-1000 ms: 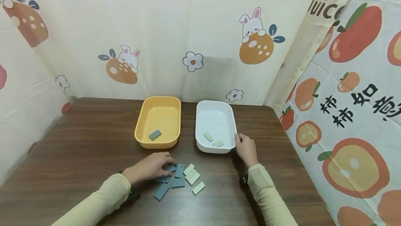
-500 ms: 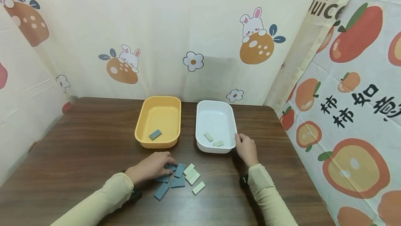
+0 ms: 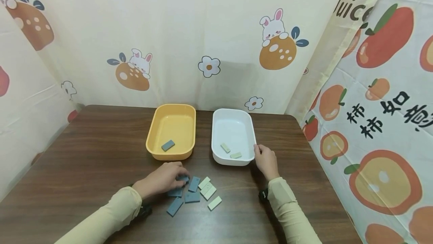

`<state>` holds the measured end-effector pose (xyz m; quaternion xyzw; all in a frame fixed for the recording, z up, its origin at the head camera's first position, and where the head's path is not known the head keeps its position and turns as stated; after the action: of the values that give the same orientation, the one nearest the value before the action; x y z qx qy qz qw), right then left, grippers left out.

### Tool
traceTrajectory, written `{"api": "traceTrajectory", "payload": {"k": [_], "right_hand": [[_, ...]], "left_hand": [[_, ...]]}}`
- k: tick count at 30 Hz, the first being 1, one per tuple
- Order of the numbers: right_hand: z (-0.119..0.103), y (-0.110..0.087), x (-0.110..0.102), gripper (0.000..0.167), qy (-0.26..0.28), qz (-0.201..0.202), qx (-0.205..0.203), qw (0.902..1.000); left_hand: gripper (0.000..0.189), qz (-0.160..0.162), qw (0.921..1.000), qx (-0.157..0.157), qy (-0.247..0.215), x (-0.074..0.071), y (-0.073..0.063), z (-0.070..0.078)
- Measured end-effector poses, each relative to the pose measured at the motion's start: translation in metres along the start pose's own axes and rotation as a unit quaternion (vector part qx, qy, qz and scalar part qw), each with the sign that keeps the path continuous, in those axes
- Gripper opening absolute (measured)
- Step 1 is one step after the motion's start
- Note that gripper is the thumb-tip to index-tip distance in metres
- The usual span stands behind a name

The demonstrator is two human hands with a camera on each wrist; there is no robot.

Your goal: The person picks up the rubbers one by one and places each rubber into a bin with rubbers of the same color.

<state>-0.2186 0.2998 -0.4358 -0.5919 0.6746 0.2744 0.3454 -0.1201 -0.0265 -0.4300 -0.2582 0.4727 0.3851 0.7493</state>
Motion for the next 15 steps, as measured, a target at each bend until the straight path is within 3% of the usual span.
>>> {"api": "traceTrajectory", "payload": {"k": [15], "right_hand": [[0.000, -0.001, 0.001, 0.042, 0.002, -0.002, -0.001, 1.0000]], "left_hand": [[0.027, 0.060, 0.9981, 0.000, -0.014, -0.017, -0.004, -0.001]]}}
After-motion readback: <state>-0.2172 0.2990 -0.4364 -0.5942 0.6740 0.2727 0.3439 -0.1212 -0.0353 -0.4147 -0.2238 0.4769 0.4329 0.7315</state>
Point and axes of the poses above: each hand's wrist, its own y-axis towards the middle knuckle, its own x-axis out of the palm, z = x × y, the point moved 4 cm from there along y, towards the middle knuckle, and after that the axes turned 8 degrees about x, right-handed, at the moved point
